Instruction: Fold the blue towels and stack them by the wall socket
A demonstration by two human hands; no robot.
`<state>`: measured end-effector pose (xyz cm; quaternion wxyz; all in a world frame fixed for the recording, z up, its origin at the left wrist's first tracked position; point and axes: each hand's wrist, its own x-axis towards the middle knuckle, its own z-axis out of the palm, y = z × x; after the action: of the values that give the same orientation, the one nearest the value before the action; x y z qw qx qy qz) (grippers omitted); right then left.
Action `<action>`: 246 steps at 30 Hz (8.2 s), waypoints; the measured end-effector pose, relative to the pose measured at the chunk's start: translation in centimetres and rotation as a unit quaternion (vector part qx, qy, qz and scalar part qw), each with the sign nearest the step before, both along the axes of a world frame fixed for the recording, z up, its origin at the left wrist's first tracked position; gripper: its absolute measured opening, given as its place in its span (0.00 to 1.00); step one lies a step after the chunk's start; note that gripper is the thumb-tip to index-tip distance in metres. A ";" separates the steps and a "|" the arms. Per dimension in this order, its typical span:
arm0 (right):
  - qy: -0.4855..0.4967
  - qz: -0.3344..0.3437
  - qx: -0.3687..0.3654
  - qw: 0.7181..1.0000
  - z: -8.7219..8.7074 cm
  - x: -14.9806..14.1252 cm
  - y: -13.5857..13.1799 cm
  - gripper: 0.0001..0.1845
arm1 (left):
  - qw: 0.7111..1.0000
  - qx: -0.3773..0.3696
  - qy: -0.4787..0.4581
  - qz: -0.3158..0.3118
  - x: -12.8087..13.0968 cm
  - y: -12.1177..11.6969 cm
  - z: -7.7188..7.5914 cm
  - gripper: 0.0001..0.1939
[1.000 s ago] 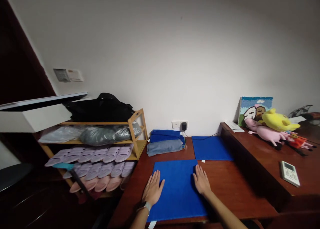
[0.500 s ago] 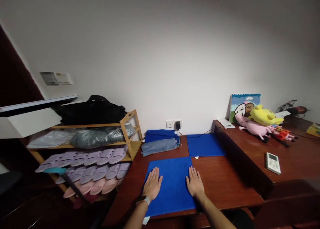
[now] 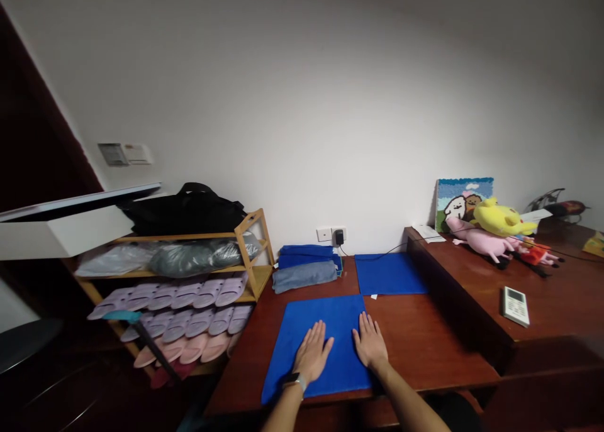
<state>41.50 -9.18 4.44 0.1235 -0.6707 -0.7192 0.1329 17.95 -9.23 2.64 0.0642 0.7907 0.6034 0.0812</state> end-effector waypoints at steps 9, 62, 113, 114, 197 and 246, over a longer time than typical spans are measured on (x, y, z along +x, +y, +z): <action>-0.008 -0.003 -0.017 1.000 0.4 -0.1 0.1 0.40 | 0.994 0.020 0.004 0.105 -10.9 -1.9 -0.6 0.39; -0.021 -0.003 0.031 0.999 -1.7 0.7 -7.8 0.38 | 0.986 0.059 0.041 0.148 -11.6 -4.0 -1.3 0.40; 0.018 0.031 0.060 0.998 -1.3 1.1 -9.2 0.40 | 0.993 0.057 0.053 0.094 -8.3 -8.0 -0.5 0.40; 0.019 0.030 0.064 0.997 -1.4 1.1 -9.2 0.39 | 0.992 0.067 0.052 0.096 -7.8 -8.1 -0.5 0.40; -0.004 -0.007 0.006 1.000 0.1 0.0 -1.4 0.36 | 0.990 0.008 0.001 0.143 -9.5 -2.9 0.3 0.43; -0.022 -0.006 -0.011 1.000 -0.8 -0.4 -0.7 0.36 | 0.988 0.036 -0.001 0.149 -11.3 -0.7 -0.5 0.40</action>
<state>41.13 -9.87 3.67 0.1013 -0.6787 -0.7166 0.1251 6.66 -9.93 2.18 0.0235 0.6940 0.7108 0.1124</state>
